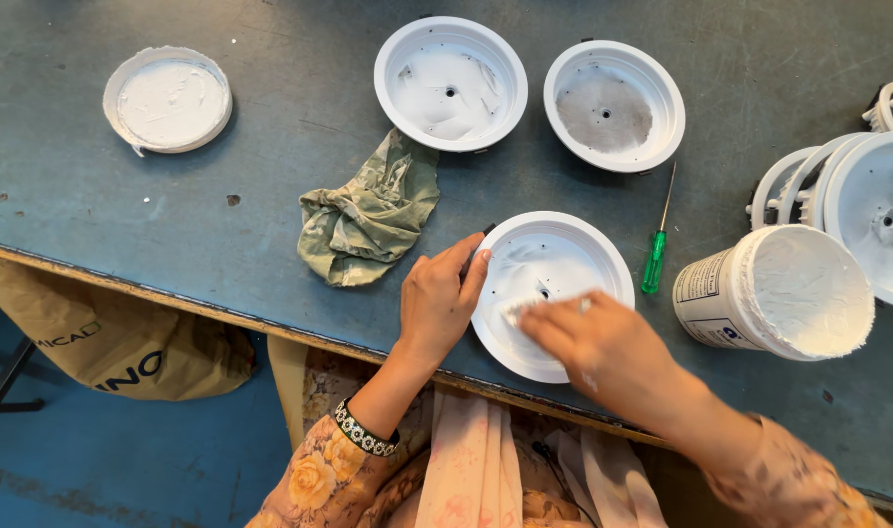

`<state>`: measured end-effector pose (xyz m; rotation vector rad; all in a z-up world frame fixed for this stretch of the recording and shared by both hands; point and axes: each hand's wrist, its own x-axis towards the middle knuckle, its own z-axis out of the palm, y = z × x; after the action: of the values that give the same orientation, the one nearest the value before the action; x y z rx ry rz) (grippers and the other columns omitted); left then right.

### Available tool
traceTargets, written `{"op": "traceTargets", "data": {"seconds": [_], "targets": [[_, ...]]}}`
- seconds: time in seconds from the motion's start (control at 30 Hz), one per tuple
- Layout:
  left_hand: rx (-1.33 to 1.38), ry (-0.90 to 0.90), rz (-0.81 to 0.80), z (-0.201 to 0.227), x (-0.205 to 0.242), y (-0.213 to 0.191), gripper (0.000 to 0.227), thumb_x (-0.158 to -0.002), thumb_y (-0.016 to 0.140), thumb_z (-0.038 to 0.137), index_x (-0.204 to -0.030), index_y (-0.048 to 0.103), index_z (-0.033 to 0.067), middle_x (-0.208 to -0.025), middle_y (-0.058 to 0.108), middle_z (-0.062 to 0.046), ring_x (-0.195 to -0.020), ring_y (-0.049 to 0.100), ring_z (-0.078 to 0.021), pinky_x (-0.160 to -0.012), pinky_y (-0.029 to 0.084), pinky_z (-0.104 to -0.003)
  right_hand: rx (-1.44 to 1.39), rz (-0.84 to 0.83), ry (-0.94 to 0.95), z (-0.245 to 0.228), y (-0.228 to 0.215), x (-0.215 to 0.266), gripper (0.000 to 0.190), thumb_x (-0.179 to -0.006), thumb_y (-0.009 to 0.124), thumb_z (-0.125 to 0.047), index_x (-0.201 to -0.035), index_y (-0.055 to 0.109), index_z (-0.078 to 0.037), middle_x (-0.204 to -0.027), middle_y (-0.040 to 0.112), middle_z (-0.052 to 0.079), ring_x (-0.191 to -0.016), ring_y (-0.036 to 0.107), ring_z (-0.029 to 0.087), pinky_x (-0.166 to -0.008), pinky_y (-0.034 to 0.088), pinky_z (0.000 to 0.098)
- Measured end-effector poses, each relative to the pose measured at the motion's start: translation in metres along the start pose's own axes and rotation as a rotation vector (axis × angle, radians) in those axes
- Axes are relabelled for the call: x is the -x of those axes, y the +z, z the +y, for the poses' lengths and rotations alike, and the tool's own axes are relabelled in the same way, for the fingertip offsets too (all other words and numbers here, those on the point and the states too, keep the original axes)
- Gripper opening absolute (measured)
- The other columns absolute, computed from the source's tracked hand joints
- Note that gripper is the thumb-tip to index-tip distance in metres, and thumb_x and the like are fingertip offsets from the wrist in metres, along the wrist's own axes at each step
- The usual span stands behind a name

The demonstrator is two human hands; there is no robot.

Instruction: The person scoops white paste from a tub and spreads it onto the interior surface of circular plastic components using a small metal spatula. They wipe the tool on a cloth between applications and handle several components one at a time, stacking some finished pieces on the table.

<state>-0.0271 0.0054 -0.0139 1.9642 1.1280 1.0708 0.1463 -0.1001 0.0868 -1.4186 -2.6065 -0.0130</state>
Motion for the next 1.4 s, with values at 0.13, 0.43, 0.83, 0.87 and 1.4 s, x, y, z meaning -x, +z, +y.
{"op": "traceTargets", "data": {"seconds": [0.13, 0.43, 0.83, 0.87, 1.4], "targets": [[0.000, -0.001, -0.004, 0.000, 0.000, 0.000, 0.030, -0.098, 0.066, 0.026, -0.115, 0.075, 0.0033, -0.076, 0.072, -0.009, -0.058, 0.061, -0.0218, -0.063, 0.044, -0.035, -0.024, 0.023, -0.002, -0.017, -0.014, 0.024, 0.040, -0.075, 0.067, -0.010, -0.115, 0.070, -0.005, -0.113, 0.075, 0.008, -0.097, 0.072, 0.021, -0.081, 0.052, 0.0358], [0.108, -0.105, -0.069, 0.013, 0.020, -0.006, 0.043, -0.097, 0.065, 0.021, -0.133, 0.055, 0.0012, -0.078, 0.071, -0.010, -0.068, 0.063, -0.0266, -0.066, 0.049, -0.041, -0.113, 0.325, 0.469, 0.006, -0.019, 0.045, 0.037, -0.080, 0.072, 0.004, -0.115, 0.075, -0.007, -0.101, 0.077, 0.010, -0.083, 0.075, 0.022, -0.071, 0.057, 0.0323], [0.086, -0.051, -0.394, 0.039, -0.014, 0.014, 0.039, -0.089, 0.074, 0.040, -0.114, 0.071, 0.0092, -0.070, 0.068, -0.006, -0.058, 0.063, -0.0194, -0.062, 0.051, -0.035, 0.114, 0.312, 0.482, 0.016, -0.014, 0.053, 0.030, -0.081, 0.071, 0.000, -0.110, 0.074, -0.006, -0.104, 0.077, 0.009, -0.087, 0.074, 0.027, -0.074, 0.056, 0.0368], [0.093, -0.017, -0.349, 0.038, -0.014, 0.019, 0.035, -0.091, 0.072, 0.035, -0.114, 0.072, 0.0089, -0.067, 0.068, -0.005, -0.055, 0.060, -0.0197, -0.064, 0.049, -0.035, 0.121, 0.295, 0.492, 0.017, -0.013, 0.054, 0.030, -0.082, 0.071, 0.000, -0.111, 0.074, -0.006, -0.105, 0.077, 0.009, -0.088, 0.074, 0.026, -0.075, 0.056, 0.0366], [0.142, 0.058, -0.198, 0.026, 0.003, 0.034, 0.027, -0.095, 0.069, 0.019, -0.119, 0.074, 0.0075, -0.061, 0.062, -0.004, -0.055, 0.048, -0.0186, -0.071, 0.043, -0.032, 0.026, 0.269, 0.520, -0.025, 0.002, 0.084, 0.043, -0.075, 0.062, 0.010, -0.115, 0.071, -0.001, -0.111, 0.076, 0.011, -0.096, 0.073, 0.028, -0.085, 0.056, 0.0386]]}}
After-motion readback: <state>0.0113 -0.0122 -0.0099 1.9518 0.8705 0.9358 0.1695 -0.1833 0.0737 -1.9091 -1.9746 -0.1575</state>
